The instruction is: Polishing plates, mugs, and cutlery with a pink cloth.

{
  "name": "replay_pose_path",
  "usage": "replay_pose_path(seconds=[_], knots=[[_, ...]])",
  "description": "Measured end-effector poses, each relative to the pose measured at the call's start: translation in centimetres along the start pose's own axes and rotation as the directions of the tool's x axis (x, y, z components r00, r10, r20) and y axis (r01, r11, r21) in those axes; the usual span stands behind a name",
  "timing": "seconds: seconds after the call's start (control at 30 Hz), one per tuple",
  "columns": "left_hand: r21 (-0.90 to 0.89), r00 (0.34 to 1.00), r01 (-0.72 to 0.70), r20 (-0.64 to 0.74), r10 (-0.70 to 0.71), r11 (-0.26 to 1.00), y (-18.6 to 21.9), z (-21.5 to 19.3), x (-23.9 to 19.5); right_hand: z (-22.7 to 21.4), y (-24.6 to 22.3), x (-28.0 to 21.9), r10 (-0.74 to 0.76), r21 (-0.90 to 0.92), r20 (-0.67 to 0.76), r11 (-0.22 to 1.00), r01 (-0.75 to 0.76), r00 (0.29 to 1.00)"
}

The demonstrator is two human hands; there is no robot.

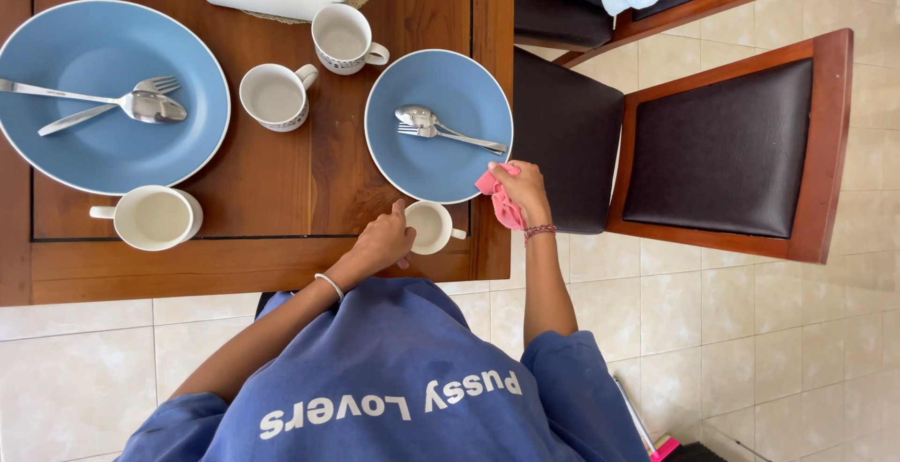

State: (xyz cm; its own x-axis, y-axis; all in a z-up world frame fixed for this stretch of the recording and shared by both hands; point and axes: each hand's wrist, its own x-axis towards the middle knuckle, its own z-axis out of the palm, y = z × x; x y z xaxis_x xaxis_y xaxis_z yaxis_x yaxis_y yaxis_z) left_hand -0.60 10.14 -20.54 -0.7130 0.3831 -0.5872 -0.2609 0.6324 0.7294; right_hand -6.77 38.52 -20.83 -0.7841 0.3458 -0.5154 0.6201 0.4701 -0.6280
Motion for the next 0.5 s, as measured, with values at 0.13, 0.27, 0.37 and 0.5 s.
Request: replay_pose_path(seconds=[0.13,0.27,0.37,0.5], knots=[[-0.009,1.0,0.002,0.02,-0.002,1.0,0.8,-0.5,-0.4,0.6,-0.8,0.1,0.029,-0.043,-0.007,0.999,-0.03,1.0],[-0.019,0.999,0.009,0.037,-0.009,1.0,1.2,-0.7,-0.5,1.4,-0.3,1.4,-0.01,-0.127,-0.012,0.992,0.008,1.0],[-0.026,0.999,0.025,0.026,-0.024,0.999,0.8,-0.4,0.0,2.2,0.0,2.0,-0.047,-0.123,-0.045,0.992,0.041,0.998],[-0.011,0.999,0.045,0.013,-0.045,0.999,1.6,-0.9,-0.6,2.2,-1.5,0.3,-0.007,-0.117,-0.082,0.993,-0.003,0.997]])
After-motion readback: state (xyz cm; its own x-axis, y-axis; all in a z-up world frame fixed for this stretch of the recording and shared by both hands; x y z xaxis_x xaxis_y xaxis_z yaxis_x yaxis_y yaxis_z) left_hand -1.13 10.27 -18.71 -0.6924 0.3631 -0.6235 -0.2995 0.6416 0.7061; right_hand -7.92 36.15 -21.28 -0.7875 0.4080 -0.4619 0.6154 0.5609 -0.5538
